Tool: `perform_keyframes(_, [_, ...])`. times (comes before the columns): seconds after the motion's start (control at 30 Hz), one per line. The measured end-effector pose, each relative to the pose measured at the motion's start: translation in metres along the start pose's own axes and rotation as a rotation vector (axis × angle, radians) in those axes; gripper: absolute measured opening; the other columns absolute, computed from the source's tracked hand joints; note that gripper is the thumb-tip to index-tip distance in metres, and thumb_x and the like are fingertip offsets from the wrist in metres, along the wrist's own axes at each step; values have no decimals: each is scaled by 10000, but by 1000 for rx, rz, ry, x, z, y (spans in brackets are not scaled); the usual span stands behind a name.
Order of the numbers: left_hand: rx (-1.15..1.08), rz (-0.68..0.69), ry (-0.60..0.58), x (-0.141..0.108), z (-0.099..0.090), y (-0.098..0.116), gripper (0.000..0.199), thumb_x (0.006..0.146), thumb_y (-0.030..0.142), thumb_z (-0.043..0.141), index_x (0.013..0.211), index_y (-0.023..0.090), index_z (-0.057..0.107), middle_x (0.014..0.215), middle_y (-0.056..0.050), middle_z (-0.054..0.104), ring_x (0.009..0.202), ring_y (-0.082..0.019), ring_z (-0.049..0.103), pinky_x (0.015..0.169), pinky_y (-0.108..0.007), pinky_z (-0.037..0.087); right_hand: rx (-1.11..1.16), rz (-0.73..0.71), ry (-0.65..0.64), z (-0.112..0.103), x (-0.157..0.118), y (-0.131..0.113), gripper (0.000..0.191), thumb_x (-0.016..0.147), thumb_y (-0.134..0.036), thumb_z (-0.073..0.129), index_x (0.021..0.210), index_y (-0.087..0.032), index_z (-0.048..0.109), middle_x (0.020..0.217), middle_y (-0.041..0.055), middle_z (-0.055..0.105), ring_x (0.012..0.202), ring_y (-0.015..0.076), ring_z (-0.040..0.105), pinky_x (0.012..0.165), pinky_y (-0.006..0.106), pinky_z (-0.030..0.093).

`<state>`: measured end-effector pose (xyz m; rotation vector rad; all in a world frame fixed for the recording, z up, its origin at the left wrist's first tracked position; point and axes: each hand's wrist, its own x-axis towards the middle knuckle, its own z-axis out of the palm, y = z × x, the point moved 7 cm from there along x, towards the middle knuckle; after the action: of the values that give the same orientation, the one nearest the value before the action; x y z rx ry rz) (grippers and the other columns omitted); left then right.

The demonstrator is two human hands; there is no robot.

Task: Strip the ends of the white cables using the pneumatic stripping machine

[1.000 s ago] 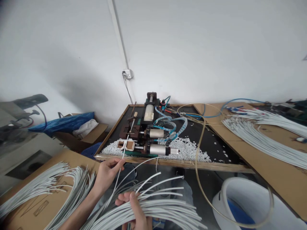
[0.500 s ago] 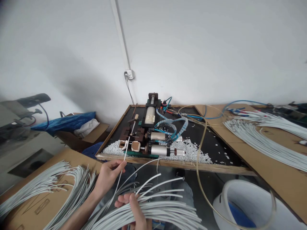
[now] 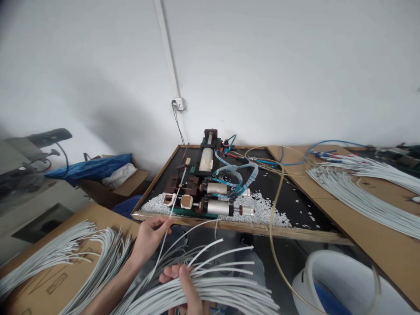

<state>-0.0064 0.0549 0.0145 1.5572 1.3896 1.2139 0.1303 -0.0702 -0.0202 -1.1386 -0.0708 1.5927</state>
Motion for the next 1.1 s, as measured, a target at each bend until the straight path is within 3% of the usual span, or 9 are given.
perform_keyframes(0.27, [-4,-10,-6,2,1,-4,387,867,426,599,593,152,617,560,-7,626,565,-151,571,595,-241,416,9,0,-33,0,2,0,503,439,-548,889,702,-149,734,741,71,795,726,237,758,475,209,529])
perform_keyframes(0.4, [-15,-16,-2,3,1,-6,383,864,423,603,592,153,615,560,-6,625,569,-154,576,598,-244,418,11,3,-37,0,3,1,491,438,-538,894,698,-153,735,736,65,796,729,237,760,567,233,576])
perform_keyframes(0.57, [-32,-15,-12,3,2,-6,377,862,421,611,594,156,612,556,2,621,569,-149,572,600,-240,411,11,-3,-60,1,3,1,490,448,-539,888,699,-149,731,734,62,797,723,229,761,485,199,541])
perform_keyframes(0.83, [-99,-34,-93,8,5,-10,382,863,432,616,598,156,610,555,8,617,567,-136,552,612,-233,408,36,3,-50,4,1,2,482,420,-553,890,660,-168,726,693,42,790,699,210,756,556,209,559])
perform_keyframes(1.03, [-96,54,-41,-3,-10,14,369,869,410,608,597,161,604,541,9,598,552,-133,535,593,-231,414,-42,14,-87,4,-5,7,515,493,-596,849,719,-146,743,773,89,798,776,235,754,462,176,483])
perform_keyframes(1.1, [-72,98,-110,-11,-8,28,350,882,393,599,618,164,624,572,0,622,583,-140,558,613,-230,431,-59,4,-121,7,-10,10,518,523,-604,831,729,-137,743,789,106,797,780,245,749,468,182,468])
